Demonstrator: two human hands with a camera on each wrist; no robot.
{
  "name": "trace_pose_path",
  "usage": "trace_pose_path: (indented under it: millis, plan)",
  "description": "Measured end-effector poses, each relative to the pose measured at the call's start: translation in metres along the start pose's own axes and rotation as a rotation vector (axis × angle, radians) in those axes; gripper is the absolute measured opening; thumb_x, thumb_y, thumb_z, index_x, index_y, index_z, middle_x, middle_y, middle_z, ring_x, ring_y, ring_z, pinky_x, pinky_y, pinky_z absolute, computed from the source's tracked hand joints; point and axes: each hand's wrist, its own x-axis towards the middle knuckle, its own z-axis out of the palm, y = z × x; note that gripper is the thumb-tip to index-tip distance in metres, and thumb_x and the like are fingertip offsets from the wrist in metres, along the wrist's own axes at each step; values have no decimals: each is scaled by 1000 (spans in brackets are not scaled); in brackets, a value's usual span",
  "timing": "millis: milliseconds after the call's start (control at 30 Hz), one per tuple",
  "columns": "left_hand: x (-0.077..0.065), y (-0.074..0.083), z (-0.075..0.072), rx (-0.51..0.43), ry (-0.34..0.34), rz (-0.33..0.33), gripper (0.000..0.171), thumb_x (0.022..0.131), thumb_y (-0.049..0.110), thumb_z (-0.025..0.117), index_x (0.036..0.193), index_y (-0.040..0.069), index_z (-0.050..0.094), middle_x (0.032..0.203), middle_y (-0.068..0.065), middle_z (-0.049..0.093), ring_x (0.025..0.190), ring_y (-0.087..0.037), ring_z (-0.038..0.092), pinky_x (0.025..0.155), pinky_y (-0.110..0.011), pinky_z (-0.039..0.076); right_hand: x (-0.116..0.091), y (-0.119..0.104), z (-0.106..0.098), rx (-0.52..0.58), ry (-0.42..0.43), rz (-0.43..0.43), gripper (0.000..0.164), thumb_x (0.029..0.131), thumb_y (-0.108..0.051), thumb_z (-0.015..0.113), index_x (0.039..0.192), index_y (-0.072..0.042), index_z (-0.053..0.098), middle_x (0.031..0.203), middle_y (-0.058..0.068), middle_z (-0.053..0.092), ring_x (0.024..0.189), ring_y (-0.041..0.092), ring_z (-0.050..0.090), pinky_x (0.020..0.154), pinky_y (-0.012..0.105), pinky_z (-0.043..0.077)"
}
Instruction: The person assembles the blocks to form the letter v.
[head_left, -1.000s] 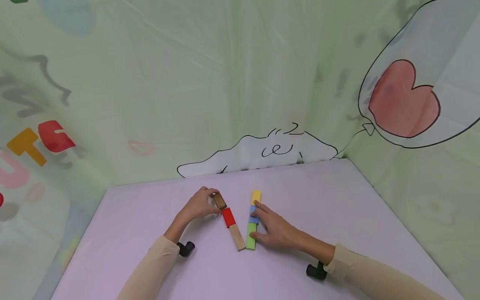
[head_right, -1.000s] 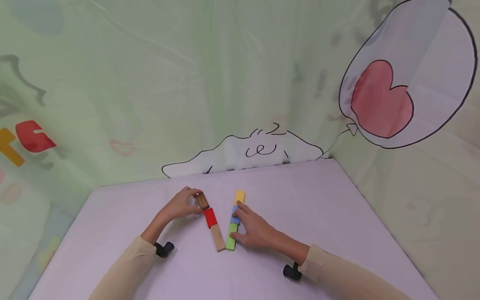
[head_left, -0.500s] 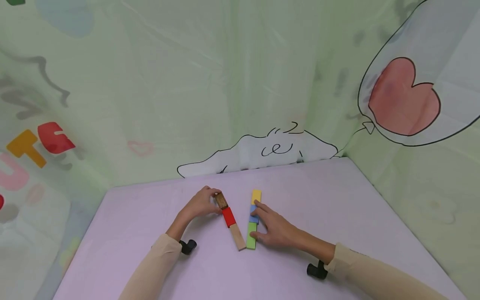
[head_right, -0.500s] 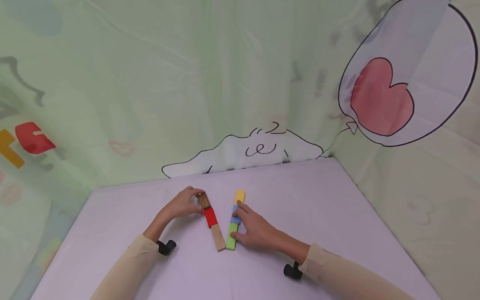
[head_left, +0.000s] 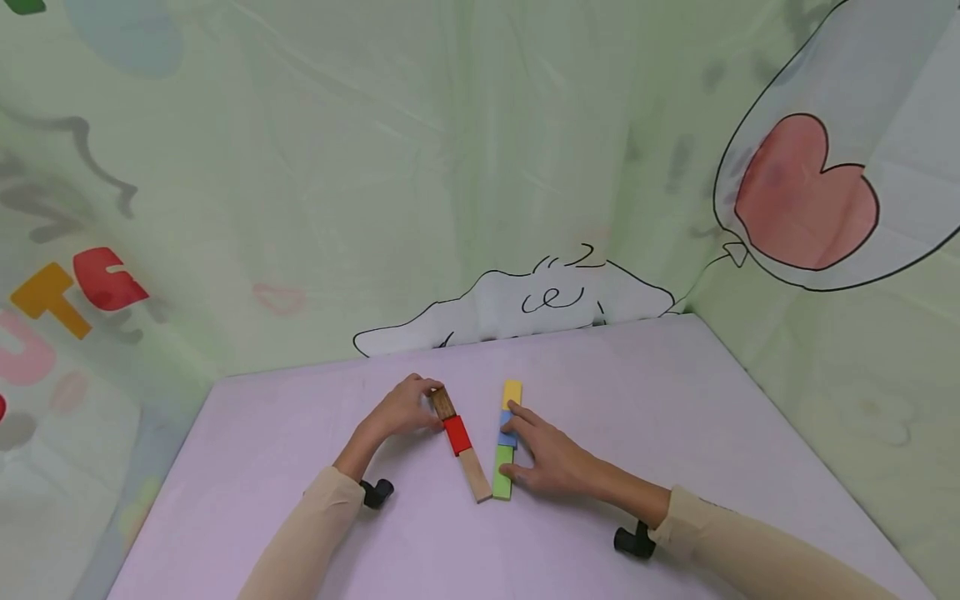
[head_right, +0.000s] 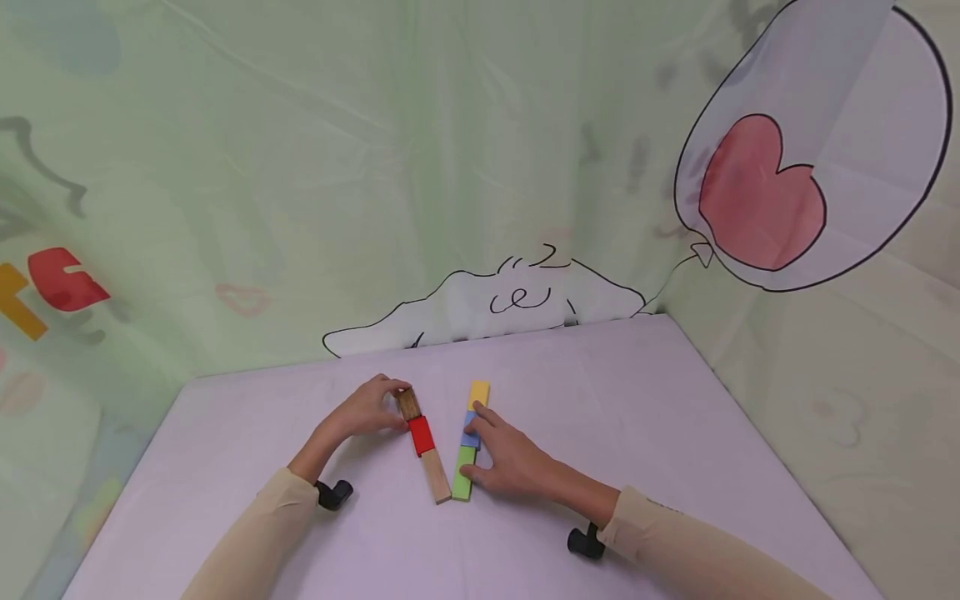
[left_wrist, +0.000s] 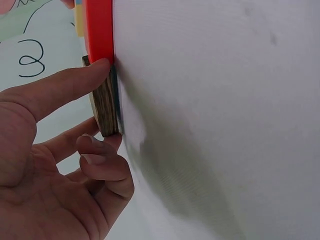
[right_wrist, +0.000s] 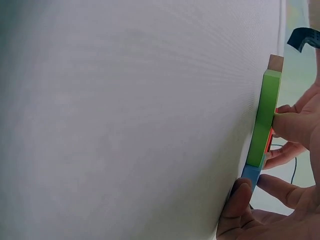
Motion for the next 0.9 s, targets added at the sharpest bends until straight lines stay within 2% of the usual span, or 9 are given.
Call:
trace_pose_path:
  millis: [400, 700, 900]
  plan:
    - [-6, -3, 2, -19, 42, -9, 61, 83, 14, 87, 140, 6, 66, 130, -18, 64, 117, -32, 62, 106, -53, 54, 0, 0, 0, -7, -3, -2, 54, 93, -29, 80, 138, -7, 60, 170, 23, 35, 155, 43, 42, 120, 57, 44]
    - [-3, -5, 6, -24, 69, 14, 52, 87, 10, 82, 138, 7, 68, 126, -15, 66, 115, -29, 62, 105, -52, 56, -1, 1, -1, -25, 1, -25, 53, 94, -29, 79, 138, -6, 59, 169, 24, 35, 154, 44, 44, 118, 57, 46]
    - [1, -7, 6, -15, 68, 50, 51, 87, 6, 80, 136, 5, 68, 122, -16, 66, 112, -28, 62, 101, -50, 56, -1, 0, -1, -17, 6, -38, 52, 93, -28, 80, 135, -6, 61, 168, 25, 37, 152, 45, 45, 117, 58, 47]
